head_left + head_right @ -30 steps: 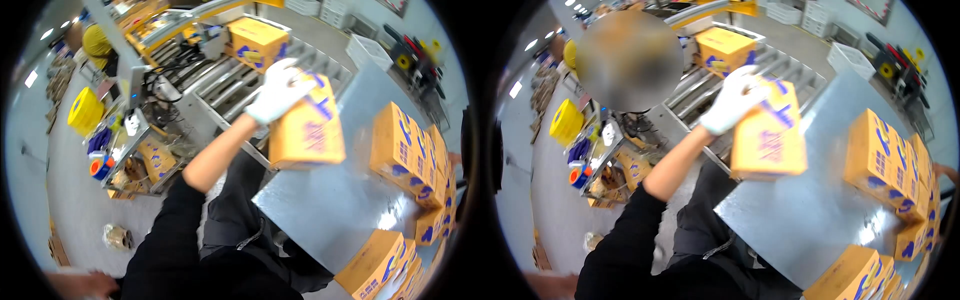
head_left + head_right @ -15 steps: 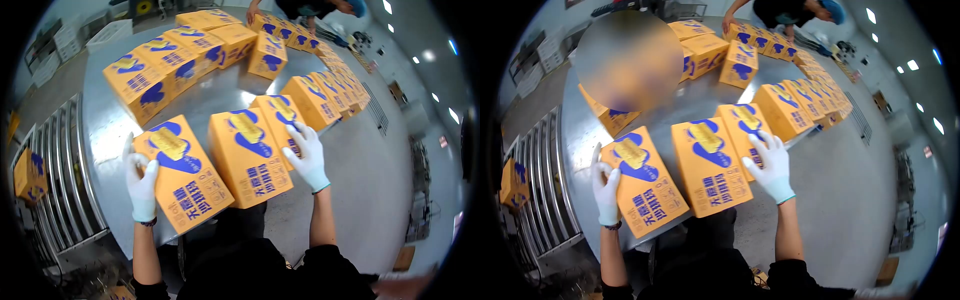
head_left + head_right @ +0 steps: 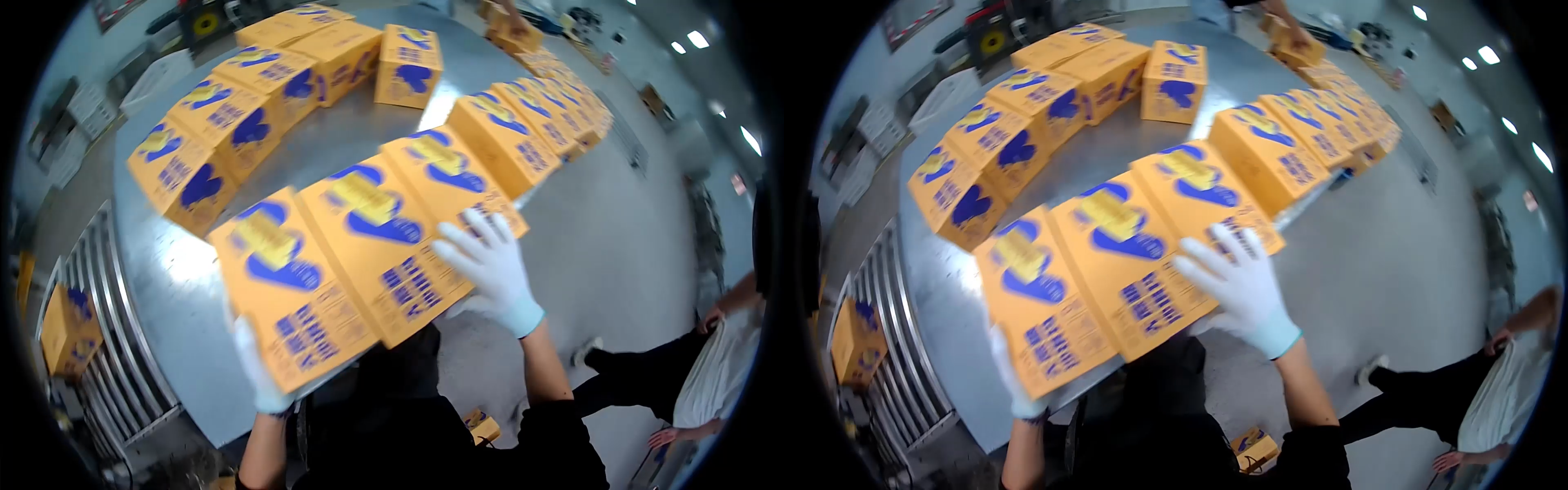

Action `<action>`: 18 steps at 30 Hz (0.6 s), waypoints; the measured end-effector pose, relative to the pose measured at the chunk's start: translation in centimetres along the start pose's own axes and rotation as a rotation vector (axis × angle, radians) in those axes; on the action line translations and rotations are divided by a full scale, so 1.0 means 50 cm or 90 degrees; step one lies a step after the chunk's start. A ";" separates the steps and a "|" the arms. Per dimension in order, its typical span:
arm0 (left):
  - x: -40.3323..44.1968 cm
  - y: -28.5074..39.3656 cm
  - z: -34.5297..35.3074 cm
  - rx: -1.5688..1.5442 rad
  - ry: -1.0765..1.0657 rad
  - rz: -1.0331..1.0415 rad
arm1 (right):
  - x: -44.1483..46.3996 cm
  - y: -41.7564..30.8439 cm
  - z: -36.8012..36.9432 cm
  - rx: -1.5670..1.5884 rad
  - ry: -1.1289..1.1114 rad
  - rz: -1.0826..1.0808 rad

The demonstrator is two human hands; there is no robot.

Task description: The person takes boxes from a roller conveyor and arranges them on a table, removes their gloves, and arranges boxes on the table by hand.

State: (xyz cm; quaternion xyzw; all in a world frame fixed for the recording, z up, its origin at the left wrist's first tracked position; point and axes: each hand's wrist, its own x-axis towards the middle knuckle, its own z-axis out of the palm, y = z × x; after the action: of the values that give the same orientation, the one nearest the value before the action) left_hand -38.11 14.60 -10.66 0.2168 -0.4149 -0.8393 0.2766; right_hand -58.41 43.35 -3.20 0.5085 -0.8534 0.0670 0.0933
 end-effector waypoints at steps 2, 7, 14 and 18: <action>0.057 -0.045 -0.005 -0.019 -0.013 -0.048 | 0.008 0.036 0.015 -0.036 0.028 0.034; 0.168 -0.045 0.098 0.536 -0.093 0.301 | 0.023 0.133 0.050 0.006 0.118 0.104; 0.389 0.211 0.023 0.751 -0.141 0.418 | 0.071 0.006 0.007 0.274 0.084 0.078; 0.603 0.335 -0.042 1.114 0.121 0.538 | 0.125 -0.056 0.043 0.010 0.101 0.063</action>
State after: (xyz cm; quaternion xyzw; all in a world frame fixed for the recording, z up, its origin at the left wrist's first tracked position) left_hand -54.80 -14.48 -2.22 0.2455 -0.9109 -0.0458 0.3284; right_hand -59.07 36.22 -3.84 0.4595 -0.8669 0.1183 0.1530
